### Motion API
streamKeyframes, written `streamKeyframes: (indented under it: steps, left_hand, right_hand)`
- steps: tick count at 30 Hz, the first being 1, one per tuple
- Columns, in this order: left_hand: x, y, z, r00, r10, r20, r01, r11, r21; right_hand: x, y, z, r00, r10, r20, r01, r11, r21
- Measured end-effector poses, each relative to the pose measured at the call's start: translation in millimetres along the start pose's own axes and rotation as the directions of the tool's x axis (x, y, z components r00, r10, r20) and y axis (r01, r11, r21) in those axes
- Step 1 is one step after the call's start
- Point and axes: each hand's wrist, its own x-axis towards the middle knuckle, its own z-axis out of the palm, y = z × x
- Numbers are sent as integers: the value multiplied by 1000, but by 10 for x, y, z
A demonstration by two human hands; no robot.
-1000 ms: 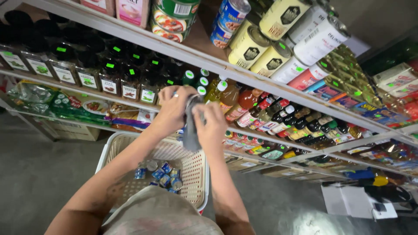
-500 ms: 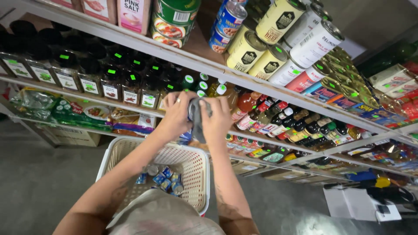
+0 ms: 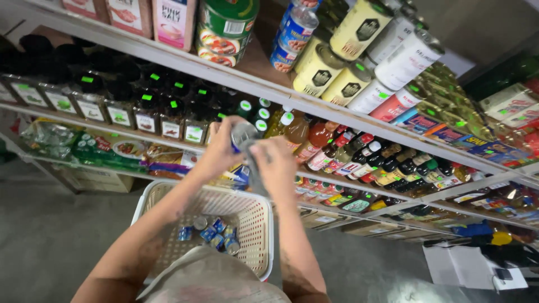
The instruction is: Wiping down canned goods with a cloth and placing them on grocery store shelves.
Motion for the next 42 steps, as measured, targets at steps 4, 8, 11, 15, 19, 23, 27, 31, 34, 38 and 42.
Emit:
streamKeyframes:
  steps: [4, 8, 11, 15, 19, 23, 27, 31, 34, 38, 42]
  left_hand:
    - [-37, 235, -21, 764, -615, 193, 587, 539, -604]
    - [59, 537, 14, 600, -679, 424, 589, 16, -808]
    - [-25, 313, 144, 528, -648, 550, 586, -190, -787]
    - [-26, 201, 343, 566, -655, 500, 414, -299, -860]
    - [84, 312, 223, 547, -686, 480, 374, -313, -873]
    - [26, 320, 212, 638, -742, 208, 421, 109, -901]
    - [-124, 62, 217, 870, -476, 128, 454, 671, -586]
    - [-109, 84, 171, 971, -212, 108, 230, 955, -190]
    - [-25, 53, 32, 995, -84, 53, 89, 992, -91]
    - [-86, -116, 97, 998, -29, 64, 35, 994, -103]
    - [0, -18, 80, 996, 2, 89, 4, 998, -63]
  right_hand:
    - [-63, -213, -97, 984, 148, -101, -125, 970, 207]
    - [-189, -172, 383, 984, 37, -175, -32, 999, 32]
    - [-244, 249, 474, 907, 335, -254, -246, 913, 325]
    - [-384, -115, 400, 904, 311, -294, -230, 933, 278]
    - [-652, 50, 532, 948, 169, -272, -134, 981, 141]
    - [-461, 548, 427, 919, 293, -265, -259, 953, 155]
    - [16, 199, -20, 934, 354, -44, -320, 886, 336]
    - [110, 8, -51, 996, 90, 9, -90, 977, 192]
    - [-4, 56, 9, 999, -49, 20, 46, 991, 127]
    - [171, 141, -130, 996, -77, -41, 81, 991, 106]
    - [122, 38, 11, 994, -89, -63, 94, 992, 85]
